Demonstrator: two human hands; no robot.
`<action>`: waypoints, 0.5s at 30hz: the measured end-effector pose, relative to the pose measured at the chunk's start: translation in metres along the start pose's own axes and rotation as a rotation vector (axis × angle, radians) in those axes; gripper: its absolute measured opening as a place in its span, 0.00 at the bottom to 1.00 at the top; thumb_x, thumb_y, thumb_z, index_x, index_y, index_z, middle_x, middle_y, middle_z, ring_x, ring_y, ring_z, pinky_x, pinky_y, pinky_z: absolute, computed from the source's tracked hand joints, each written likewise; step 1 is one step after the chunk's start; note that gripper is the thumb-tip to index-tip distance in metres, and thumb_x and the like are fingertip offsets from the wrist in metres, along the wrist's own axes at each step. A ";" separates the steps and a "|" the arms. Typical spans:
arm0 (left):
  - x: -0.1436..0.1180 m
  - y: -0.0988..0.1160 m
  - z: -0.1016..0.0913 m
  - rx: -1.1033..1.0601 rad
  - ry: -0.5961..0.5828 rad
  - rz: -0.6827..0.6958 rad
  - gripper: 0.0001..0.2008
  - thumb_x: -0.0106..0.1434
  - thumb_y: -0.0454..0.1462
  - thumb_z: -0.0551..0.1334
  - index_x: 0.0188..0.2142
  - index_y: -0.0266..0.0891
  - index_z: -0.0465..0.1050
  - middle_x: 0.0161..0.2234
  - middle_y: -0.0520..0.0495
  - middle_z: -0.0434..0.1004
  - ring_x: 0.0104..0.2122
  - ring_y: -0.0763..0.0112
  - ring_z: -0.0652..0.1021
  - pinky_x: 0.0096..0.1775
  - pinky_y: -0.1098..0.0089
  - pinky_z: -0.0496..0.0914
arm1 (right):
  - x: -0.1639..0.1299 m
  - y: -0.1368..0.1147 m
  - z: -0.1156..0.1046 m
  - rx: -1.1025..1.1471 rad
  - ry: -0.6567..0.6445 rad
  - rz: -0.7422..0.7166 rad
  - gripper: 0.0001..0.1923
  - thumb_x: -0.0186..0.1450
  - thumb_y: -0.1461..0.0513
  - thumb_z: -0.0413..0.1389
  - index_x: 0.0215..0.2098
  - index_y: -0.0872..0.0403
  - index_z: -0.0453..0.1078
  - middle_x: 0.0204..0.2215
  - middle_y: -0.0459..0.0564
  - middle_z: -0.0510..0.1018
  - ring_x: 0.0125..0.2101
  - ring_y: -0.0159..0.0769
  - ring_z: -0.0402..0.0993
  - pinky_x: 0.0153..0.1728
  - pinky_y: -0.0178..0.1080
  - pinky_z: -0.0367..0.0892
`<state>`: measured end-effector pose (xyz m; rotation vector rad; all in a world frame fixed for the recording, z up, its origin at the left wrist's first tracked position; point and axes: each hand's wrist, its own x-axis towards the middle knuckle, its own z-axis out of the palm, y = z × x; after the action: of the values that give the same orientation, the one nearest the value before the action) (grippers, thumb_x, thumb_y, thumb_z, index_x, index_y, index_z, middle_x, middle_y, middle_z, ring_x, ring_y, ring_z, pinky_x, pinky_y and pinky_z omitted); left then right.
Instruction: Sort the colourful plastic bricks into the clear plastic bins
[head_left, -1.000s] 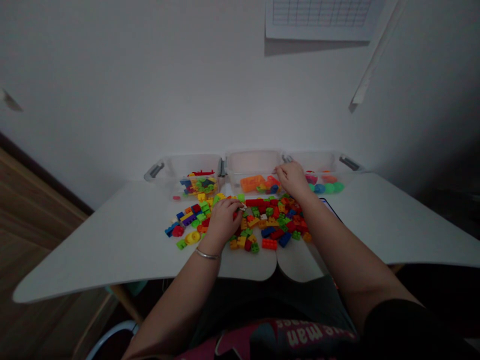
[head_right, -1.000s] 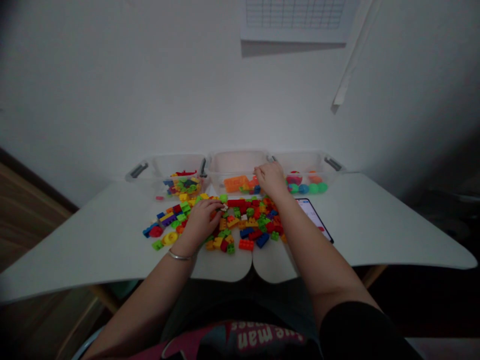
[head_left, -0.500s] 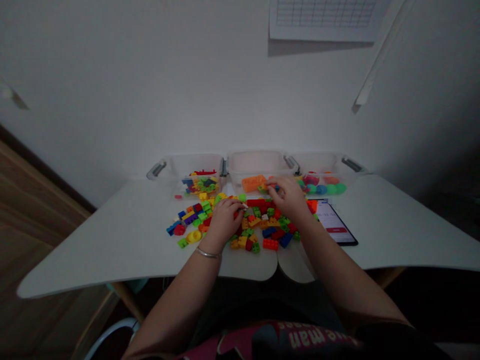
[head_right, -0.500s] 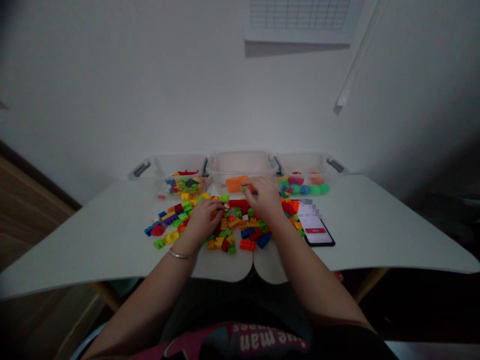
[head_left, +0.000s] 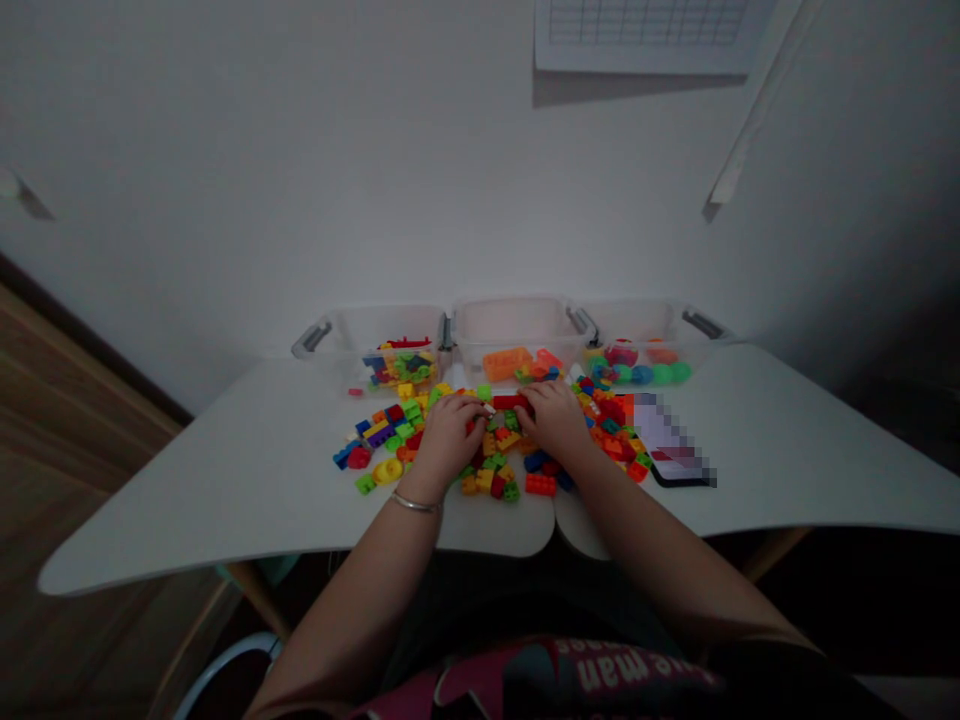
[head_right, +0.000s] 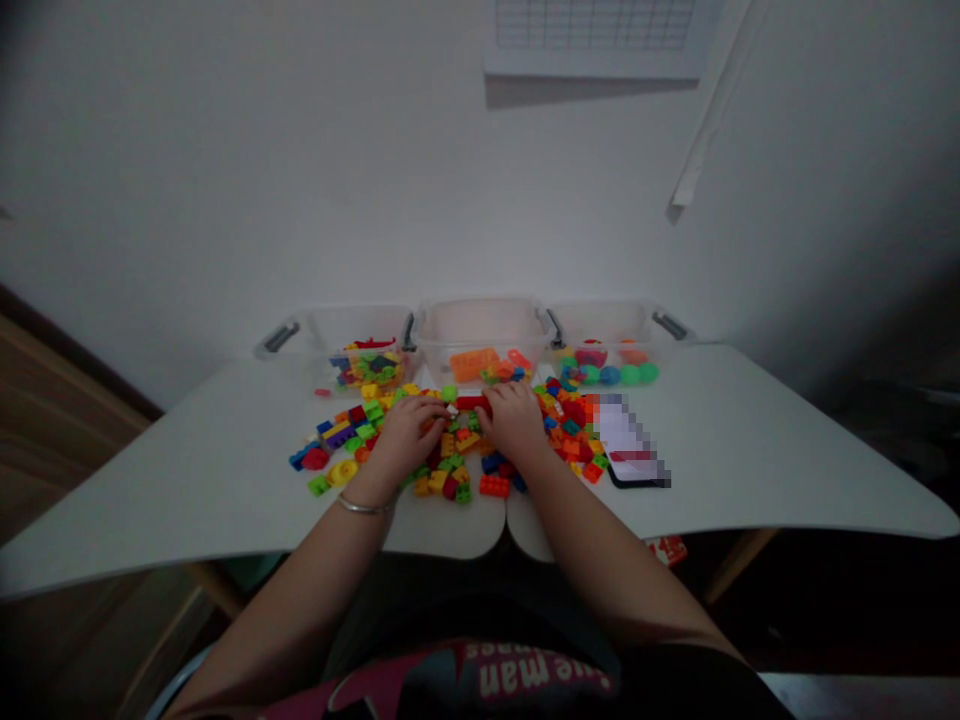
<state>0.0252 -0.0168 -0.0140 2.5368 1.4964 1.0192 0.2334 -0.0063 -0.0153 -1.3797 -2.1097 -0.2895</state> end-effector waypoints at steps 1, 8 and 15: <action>0.000 0.000 0.000 0.004 0.000 0.001 0.08 0.63 0.35 0.61 0.39 0.42 0.79 0.45 0.46 0.80 0.48 0.60 0.75 0.55 0.54 0.67 | 0.000 0.000 0.001 0.007 -0.002 0.004 0.14 0.66 0.60 0.55 0.46 0.57 0.75 0.44 0.57 0.80 0.46 0.48 0.70 0.51 0.48 0.62; 0.001 0.002 0.000 0.019 0.007 0.002 0.08 0.63 0.35 0.60 0.38 0.42 0.79 0.44 0.46 0.80 0.48 0.60 0.75 0.54 0.55 0.67 | 0.001 0.002 0.005 0.054 -0.012 0.054 0.07 0.65 0.61 0.56 0.39 0.55 0.74 0.38 0.55 0.80 0.43 0.46 0.71 0.47 0.44 0.62; 0.000 0.003 -0.001 0.008 0.001 -0.004 0.08 0.64 0.35 0.60 0.38 0.42 0.79 0.44 0.46 0.80 0.48 0.61 0.75 0.54 0.55 0.67 | 0.002 0.002 0.005 0.104 0.006 0.080 0.03 0.63 0.63 0.56 0.35 0.53 0.72 0.35 0.52 0.79 0.40 0.44 0.72 0.44 0.43 0.62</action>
<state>0.0267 -0.0183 -0.0121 2.5378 1.5078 1.0163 0.2329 -0.0015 -0.0180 -1.3960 -2.0292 -0.1489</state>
